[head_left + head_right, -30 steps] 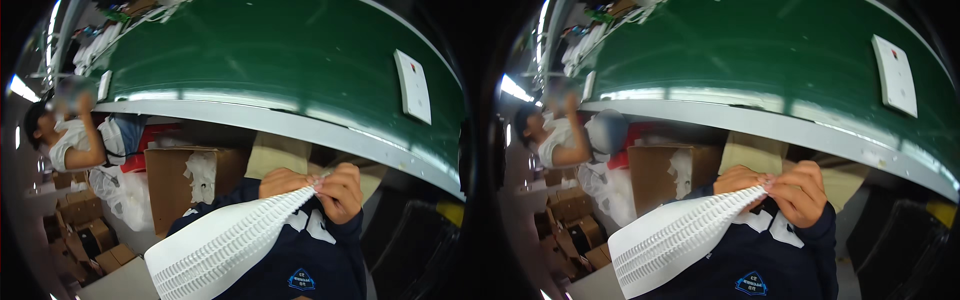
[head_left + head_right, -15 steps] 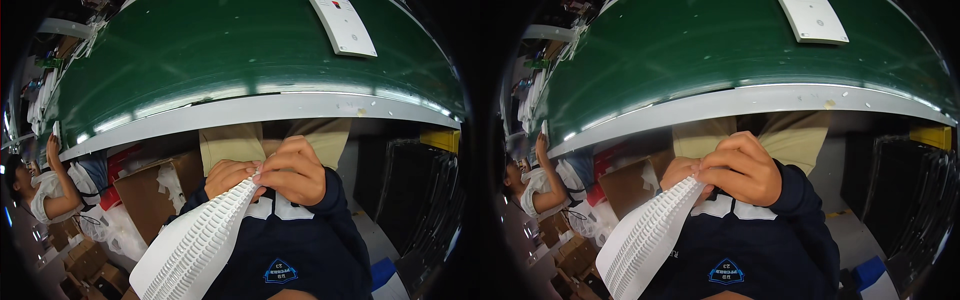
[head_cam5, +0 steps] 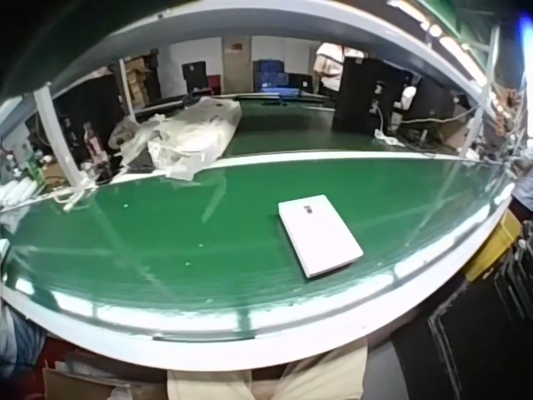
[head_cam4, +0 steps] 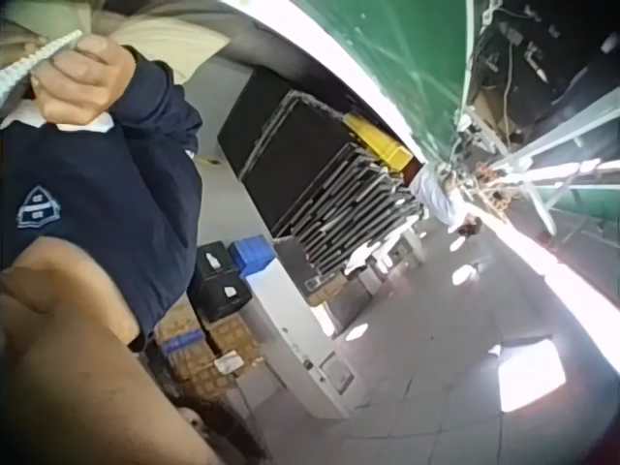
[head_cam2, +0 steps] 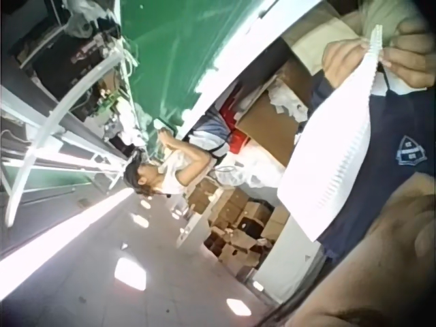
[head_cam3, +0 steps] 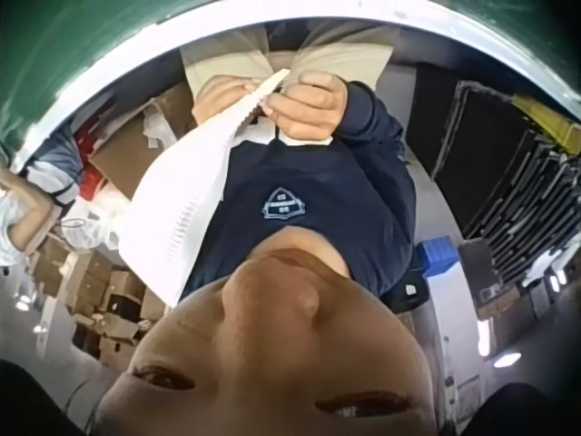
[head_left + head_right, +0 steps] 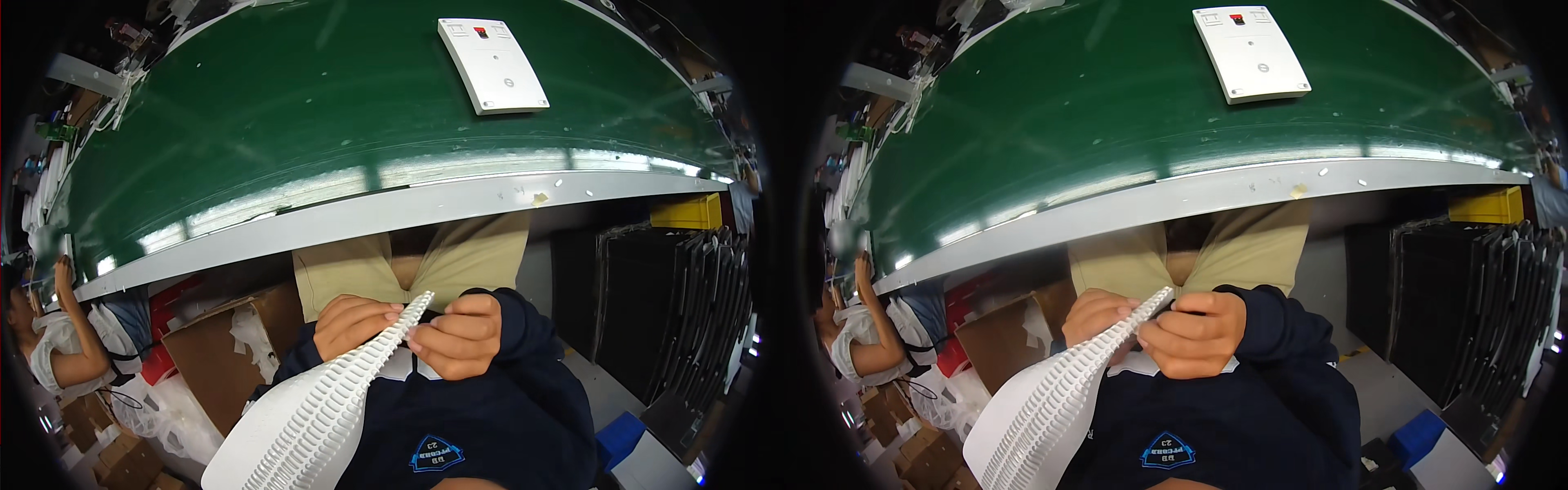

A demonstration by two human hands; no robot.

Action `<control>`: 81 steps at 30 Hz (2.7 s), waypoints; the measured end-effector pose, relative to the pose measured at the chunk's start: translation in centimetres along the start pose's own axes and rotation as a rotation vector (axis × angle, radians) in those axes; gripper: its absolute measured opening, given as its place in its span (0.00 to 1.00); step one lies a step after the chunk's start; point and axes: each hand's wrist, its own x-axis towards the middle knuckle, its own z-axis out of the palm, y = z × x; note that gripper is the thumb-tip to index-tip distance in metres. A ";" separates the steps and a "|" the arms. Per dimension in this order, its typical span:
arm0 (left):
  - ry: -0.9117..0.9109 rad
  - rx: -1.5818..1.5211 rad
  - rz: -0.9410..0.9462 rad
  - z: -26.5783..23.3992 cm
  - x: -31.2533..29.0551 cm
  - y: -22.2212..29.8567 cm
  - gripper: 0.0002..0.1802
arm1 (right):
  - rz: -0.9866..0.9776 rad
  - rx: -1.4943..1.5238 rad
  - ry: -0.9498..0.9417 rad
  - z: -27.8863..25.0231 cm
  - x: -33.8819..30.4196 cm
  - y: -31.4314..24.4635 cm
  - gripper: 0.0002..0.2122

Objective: The person peels small adhesive pads from backing strips by hand and attaches them onto white electronic devices on a conveyor belt.

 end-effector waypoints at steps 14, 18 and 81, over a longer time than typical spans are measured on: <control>0.092 -0.057 -0.088 -0.9 1.0 1.2 0.13 | 0.541 0.041 0.172 -3.9 10.7 14.3 0.16; 0.033 -0.105 -0.044 -0.7 1.1 1.3 0.17 | 0.852 0.026 -0.109 -1.8 8.9 26.1 0.20; 0.156 -0.036 -0.190 -2.6 -0.7 -2.1 0.16 | 0.316 -0.326 -0.335 7.3 9.1 24.0 0.15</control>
